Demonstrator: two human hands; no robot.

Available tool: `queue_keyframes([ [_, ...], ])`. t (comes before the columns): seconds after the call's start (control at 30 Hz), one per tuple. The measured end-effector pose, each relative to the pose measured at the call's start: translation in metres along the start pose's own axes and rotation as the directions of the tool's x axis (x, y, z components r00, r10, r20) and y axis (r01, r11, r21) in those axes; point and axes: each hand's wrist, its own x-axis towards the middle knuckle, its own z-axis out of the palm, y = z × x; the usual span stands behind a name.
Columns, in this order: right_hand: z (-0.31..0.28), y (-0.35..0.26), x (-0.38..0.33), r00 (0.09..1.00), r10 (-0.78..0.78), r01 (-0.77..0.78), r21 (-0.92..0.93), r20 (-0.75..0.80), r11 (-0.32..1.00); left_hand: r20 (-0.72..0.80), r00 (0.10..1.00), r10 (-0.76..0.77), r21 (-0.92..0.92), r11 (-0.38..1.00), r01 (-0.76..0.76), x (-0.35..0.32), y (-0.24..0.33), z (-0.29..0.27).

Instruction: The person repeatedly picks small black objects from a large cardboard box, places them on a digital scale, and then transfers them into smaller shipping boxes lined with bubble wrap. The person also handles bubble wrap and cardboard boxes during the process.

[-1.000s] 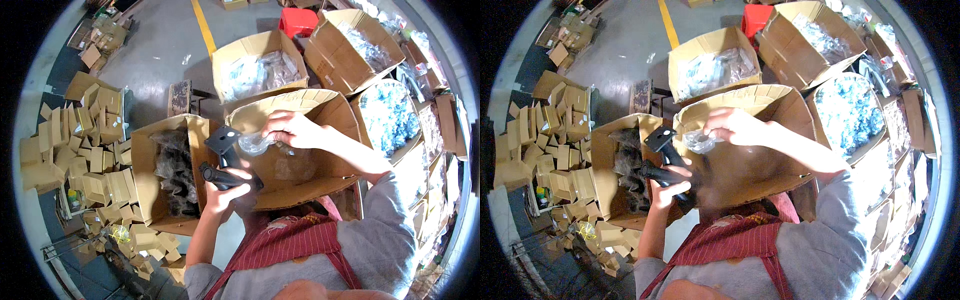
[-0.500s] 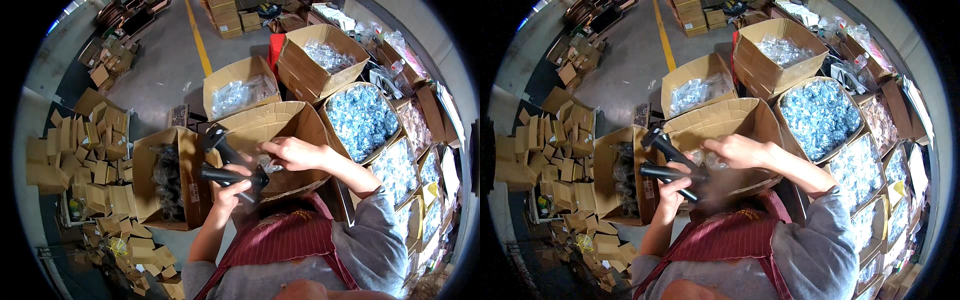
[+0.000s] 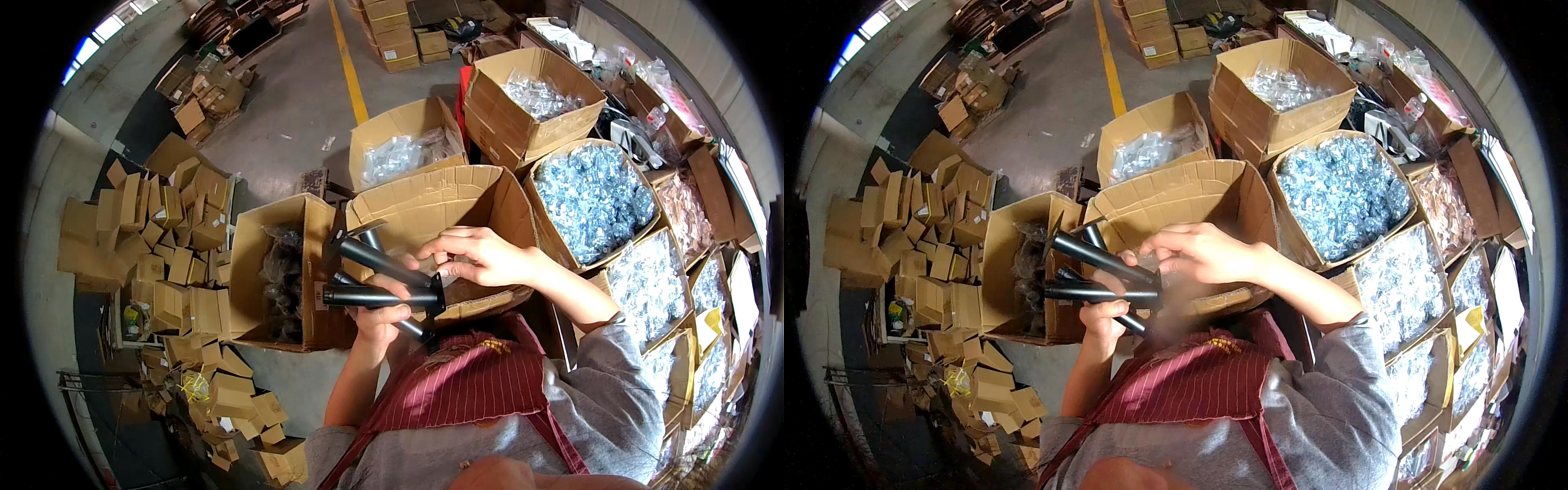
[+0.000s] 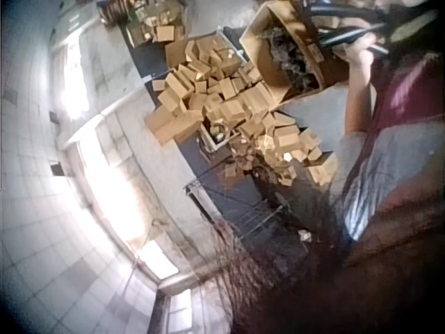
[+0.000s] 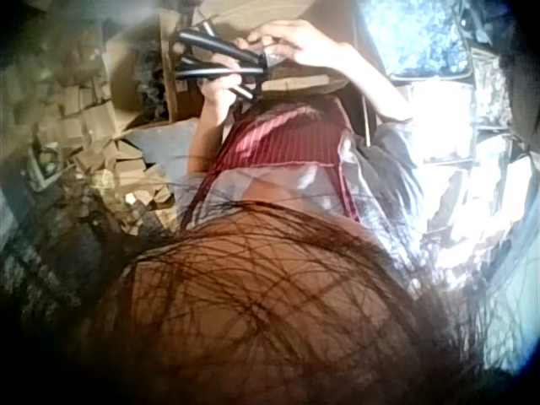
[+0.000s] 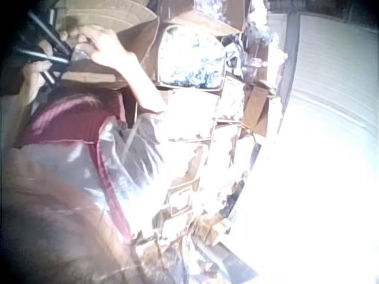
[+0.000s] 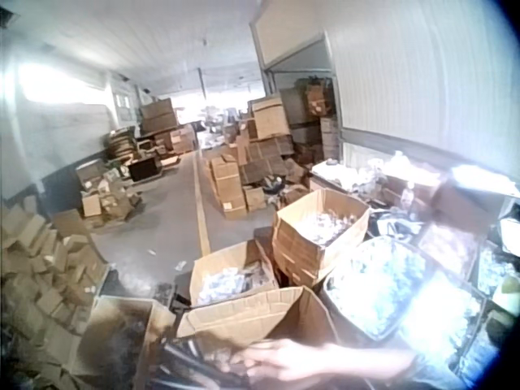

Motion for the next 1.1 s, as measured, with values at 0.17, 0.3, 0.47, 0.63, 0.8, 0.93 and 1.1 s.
queue_keyframes([
  [0.17, -0.005, -0.001, 0.0, 0.982, -0.041, 0.008, -0.182, -0.182, 0.983, -0.235, 0.969, -0.074, 0.315, 0.938, 0.148, 0.0, 0.012, 0.019],
  [0.3, -0.018, -0.011, 0.001, 0.901, -0.098, -0.048, -0.321, -0.422, 0.946, -0.286, 0.955, -0.08, 0.554, 0.799, 0.233, 0.01, -0.017, 0.002],
  [0.47, -0.047, -0.052, 0.006, 0.99, 0.124, -0.117, -0.089, 0.072, 0.989, -0.351, 0.936, 0.026, 0.703, 0.668, 0.244, 0.01, -0.034, -0.024],
  [0.63, -0.043, -0.055, 0.023, 0.941, 0.291, -0.33, 0.672, 0.174, 0.663, -0.339, 0.935, -0.108, 0.507, 0.815, 0.279, 0.026, -0.039, -0.018],
  [0.8, -0.011, -0.01, 0.022, 0.885, 0.464, -0.27, 0.847, 0.032, 0.457, -0.052, 0.975, 0.214, 0.831, 0.552, -0.077, 0.03, -0.012, 0.022],
  [0.93, 0.022, -0.013, 0.012, 0.856, 0.505, -0.291, 0.703, -0.111, 0.649, -0.102, 0.977, 0.19, 0.835, 0.55, -0.02, 0.024, -0.053, -0.027],
  [1.1, 0.046, -0.022, 0.012, 0.842, 0.506, -0.281, 0.647, -0.189, 0.709, -0.197, 0.954, 0.227, 0.86, 0.506, 0.057, 0.026, -0.057, -0.024],
])
